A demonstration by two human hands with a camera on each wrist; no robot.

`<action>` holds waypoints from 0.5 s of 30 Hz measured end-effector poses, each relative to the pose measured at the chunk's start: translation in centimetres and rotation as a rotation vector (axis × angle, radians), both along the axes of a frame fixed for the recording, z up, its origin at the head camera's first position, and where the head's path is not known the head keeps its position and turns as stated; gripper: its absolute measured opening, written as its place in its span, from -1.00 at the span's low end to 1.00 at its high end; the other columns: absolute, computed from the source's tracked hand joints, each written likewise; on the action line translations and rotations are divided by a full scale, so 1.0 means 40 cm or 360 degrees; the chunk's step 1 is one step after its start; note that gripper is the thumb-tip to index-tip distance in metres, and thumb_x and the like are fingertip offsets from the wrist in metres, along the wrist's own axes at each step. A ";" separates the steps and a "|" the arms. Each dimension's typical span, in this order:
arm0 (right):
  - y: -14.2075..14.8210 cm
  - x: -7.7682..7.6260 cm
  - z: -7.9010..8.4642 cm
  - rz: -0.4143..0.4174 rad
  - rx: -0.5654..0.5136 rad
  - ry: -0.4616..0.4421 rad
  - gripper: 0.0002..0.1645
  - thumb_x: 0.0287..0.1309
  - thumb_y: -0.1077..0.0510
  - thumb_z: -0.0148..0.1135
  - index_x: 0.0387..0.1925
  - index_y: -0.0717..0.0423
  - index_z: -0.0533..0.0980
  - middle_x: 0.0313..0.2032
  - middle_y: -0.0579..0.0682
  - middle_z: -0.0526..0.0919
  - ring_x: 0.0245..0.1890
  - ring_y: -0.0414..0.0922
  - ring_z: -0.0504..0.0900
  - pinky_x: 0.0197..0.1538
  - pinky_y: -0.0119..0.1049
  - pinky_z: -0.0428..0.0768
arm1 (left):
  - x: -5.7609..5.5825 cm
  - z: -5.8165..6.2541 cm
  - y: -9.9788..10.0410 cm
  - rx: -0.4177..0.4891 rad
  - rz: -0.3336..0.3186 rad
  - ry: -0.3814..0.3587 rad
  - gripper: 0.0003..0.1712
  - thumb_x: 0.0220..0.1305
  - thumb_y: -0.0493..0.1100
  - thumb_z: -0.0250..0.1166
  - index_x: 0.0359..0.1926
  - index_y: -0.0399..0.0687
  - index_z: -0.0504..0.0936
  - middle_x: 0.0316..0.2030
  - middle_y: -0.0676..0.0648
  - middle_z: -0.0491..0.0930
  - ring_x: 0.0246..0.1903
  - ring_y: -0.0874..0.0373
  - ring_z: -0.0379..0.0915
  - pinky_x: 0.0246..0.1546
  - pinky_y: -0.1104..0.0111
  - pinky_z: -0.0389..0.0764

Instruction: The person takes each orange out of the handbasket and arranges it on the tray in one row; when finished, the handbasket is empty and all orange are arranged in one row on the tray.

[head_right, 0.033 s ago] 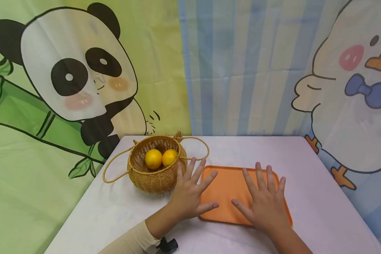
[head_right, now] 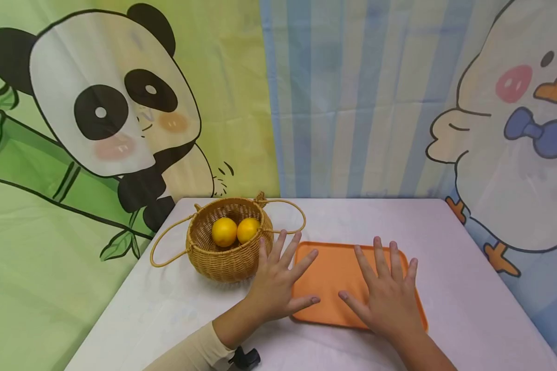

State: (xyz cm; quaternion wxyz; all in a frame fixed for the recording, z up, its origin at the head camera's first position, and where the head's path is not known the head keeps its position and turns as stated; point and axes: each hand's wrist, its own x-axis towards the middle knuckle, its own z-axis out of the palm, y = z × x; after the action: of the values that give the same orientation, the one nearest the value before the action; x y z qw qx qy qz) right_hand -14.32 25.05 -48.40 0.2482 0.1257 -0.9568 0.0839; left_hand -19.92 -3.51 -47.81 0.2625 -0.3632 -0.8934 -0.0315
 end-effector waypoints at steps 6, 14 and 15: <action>0.003 0.000 0.002 -0.0012 -0.0005 -0.0012 0.32 0.18 -0.57 0.31 0.74 -0.16 -0.02 0.71 0.17 -0.26 0.68 0.29 -0.38 0.43 0.60 -0.46 | -0.001 0.000 0.003 -0.0022 0.0006 0.0011 0.10 0.27 0.72 0.06 0.69 0.39 0.20 0.72 -0.17 -0.36 0.67 -0.31 -0.50 0.37 -0.60 -0.16; 0.020 0.004 0.002 -0.0067 0.0016 -0.0071 0.36 0.11 -0.52 0.42 0.74 -0.14 0.02 0.71 0.20 -0.22 0.68 0.29 -0.39 0.43 0.60 -0.47 | -0.009 0.030 -0.012 -0.0011 0.0013 0.0068 0.06 0.27 0.69 0.12 0.65 0.36 0.29 0.70 -0.22 -0.07 0.67 -0.27 -0.35 0.40 -0.57 -0.12; 0.023 0.005 0.002 -0.0072 0.0020 -0.0077 0.36 0.10 -0.52 0.43 0.73 -0.13 0.04 0.71 0.21 -0.21 0.68 0.30 -0.38 0.43 0.59 -0.49 | -0.011 0.037 -0.015 -0.0013 0.0021 0.0076 0.06 0.27 0.68 0.13 0.64 0.36 0.30 0.69 -0.22 -0.03 0.67 -0.26 -0.30 0.41 -0.55 -0.10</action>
State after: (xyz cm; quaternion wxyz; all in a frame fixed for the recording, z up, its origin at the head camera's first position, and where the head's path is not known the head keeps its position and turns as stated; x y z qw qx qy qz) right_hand -14.11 25.96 -48.33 0.2261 0.1033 -0.9657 0.0753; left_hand -20.36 -4.13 -46.35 0.2824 -0.3590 -0.8894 -0.0174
